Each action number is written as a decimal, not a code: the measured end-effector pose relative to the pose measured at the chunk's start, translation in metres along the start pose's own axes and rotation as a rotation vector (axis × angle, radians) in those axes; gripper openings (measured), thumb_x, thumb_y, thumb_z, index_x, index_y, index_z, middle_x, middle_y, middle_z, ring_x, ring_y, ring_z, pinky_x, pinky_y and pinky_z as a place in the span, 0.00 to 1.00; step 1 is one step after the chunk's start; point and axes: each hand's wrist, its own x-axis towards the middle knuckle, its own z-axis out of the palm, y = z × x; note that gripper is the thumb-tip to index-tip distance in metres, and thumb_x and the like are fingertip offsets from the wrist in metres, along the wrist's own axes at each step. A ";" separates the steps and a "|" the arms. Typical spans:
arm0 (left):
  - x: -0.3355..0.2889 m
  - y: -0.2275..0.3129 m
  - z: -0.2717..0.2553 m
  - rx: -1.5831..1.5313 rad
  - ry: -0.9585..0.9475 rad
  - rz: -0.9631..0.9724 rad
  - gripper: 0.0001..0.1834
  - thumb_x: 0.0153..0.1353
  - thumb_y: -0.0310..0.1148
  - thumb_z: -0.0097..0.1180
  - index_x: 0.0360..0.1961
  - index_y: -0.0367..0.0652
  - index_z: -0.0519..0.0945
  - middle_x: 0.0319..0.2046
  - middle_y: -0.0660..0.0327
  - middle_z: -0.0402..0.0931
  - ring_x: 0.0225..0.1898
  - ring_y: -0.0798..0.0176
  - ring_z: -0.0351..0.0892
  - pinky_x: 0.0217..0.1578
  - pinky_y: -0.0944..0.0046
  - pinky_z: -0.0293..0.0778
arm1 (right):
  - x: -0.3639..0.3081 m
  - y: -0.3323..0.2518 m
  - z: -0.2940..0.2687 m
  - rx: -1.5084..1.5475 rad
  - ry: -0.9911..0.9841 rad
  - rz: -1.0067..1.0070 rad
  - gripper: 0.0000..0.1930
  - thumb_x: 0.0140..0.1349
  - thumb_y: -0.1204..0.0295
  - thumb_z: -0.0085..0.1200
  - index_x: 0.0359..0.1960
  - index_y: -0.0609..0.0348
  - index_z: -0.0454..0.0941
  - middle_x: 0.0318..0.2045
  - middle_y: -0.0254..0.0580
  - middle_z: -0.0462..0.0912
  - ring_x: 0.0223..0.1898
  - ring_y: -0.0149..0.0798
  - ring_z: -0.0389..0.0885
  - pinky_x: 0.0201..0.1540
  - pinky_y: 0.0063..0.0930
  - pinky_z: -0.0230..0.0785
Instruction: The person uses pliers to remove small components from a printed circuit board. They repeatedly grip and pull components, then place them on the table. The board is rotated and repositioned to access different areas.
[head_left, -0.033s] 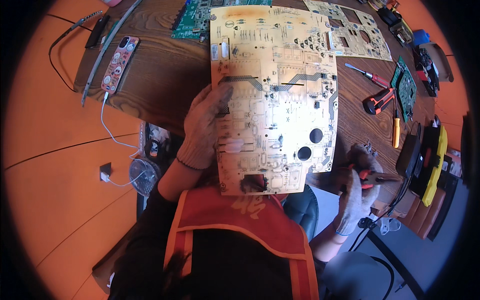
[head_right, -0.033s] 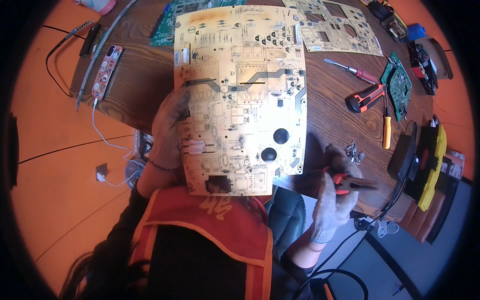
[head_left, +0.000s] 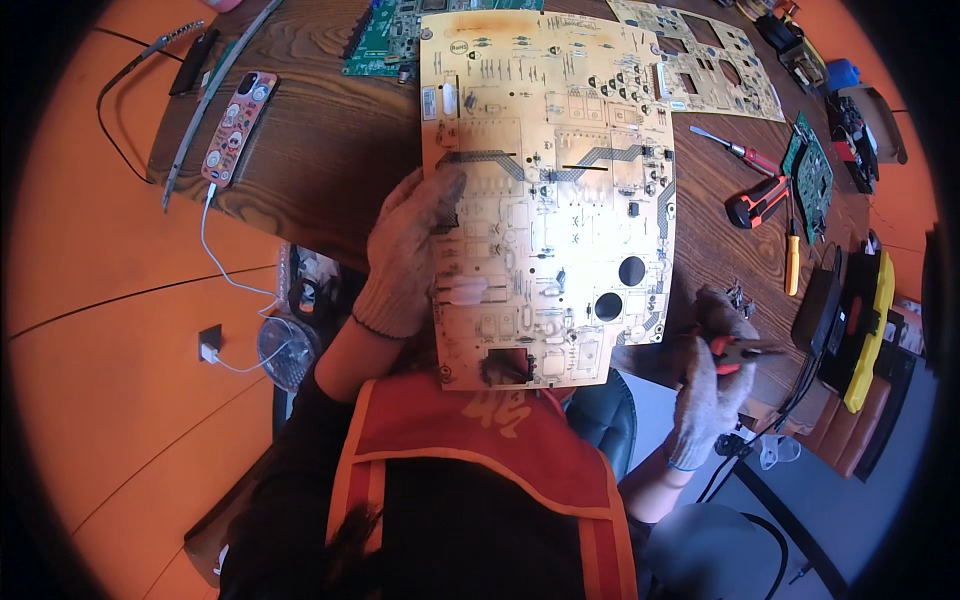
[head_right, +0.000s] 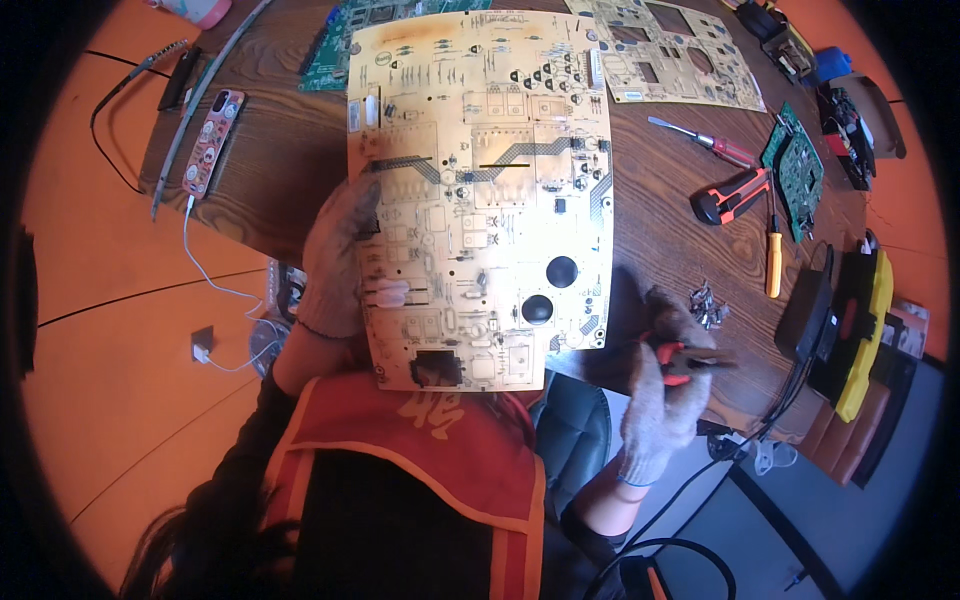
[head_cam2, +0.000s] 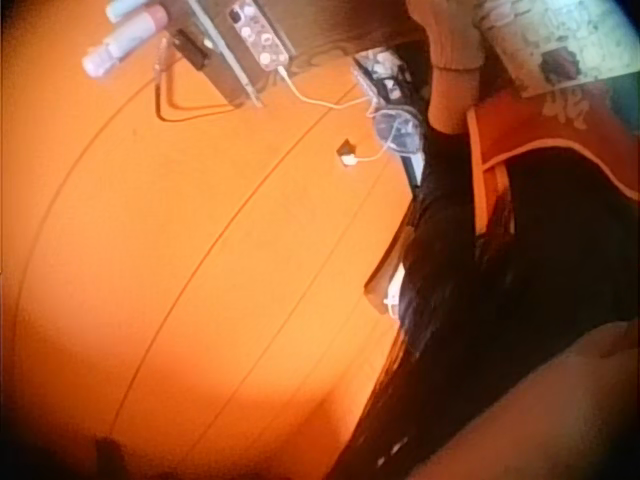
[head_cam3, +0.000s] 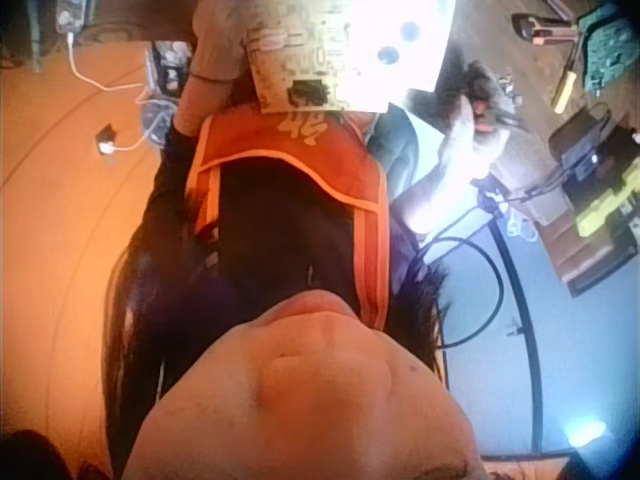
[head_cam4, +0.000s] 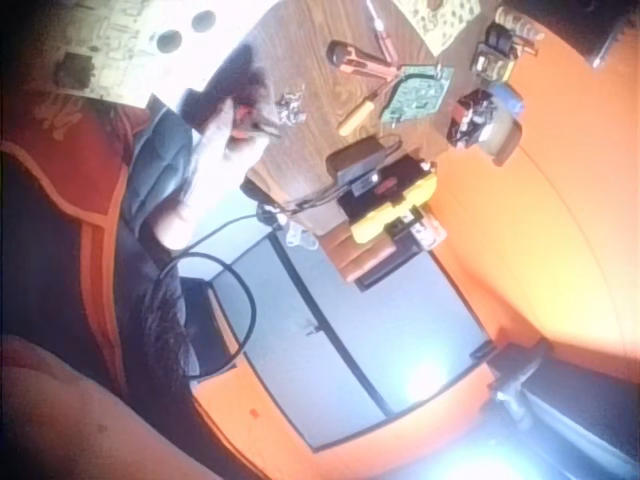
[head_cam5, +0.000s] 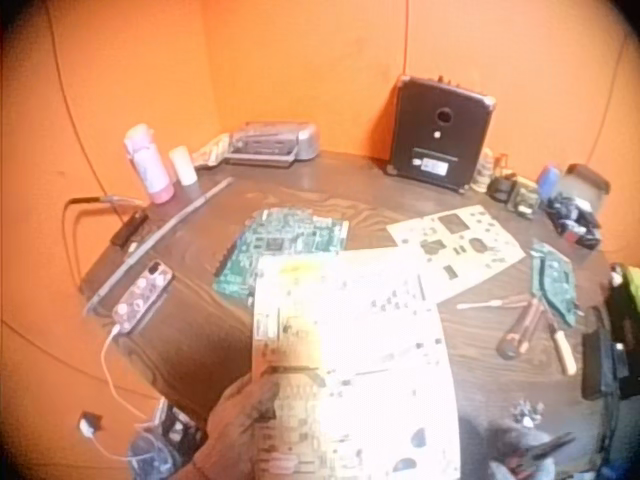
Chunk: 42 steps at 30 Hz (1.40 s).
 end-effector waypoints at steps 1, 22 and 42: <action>0.000 0.000 -0.001 0.014 -0.022 0.019 0.14 0.63 0.32 0.59 0.47 0.35 0.78 0.38 0.62 0.80 0.39 0.70 0.79 0.41 0.70 0.76 | -0.002 -0.002 0.003 -0.018 0.011 0.100 0.20 0.58 0.82 0.52 0.54 0.65 0.71 0.56 0.54 0.75 0.56 0.44 0.75 0.60 0.32 0.65; -0.012 0.024 0.016 0.235 -0.138 0.395 0.14 0.68 0.32 0.52 0.50 0.34 0.76 0.42 0.58 0.79 0.44 0.66 0.79 0.46 0.68 0.76 | 0.019 -0.046 0.022 -0.521 0.017 -0.327 0.20 0.51 0.84 0.53 0.48 0.61 0.71 0.58 0.60 0.69 0.61 0.57 0.69 0.61 0.44 0.64; -0.018 -0.014 0.048 1.082 0.446 1.529 0.17 0.62 0.17 0.54 0.53 0.28 0.75 0.48 0.41 0.74 0.43 0.50 0.81 0.40 0.63 0.81 | 0.065 -0.054 0.091 -1.073 0.147 -0.476 0.16 0.52 0.80 0.52 0.45 0.61 0.71 0.59 0.70 0.64 0.61 0.74 0.61 0.57 0.57 0.66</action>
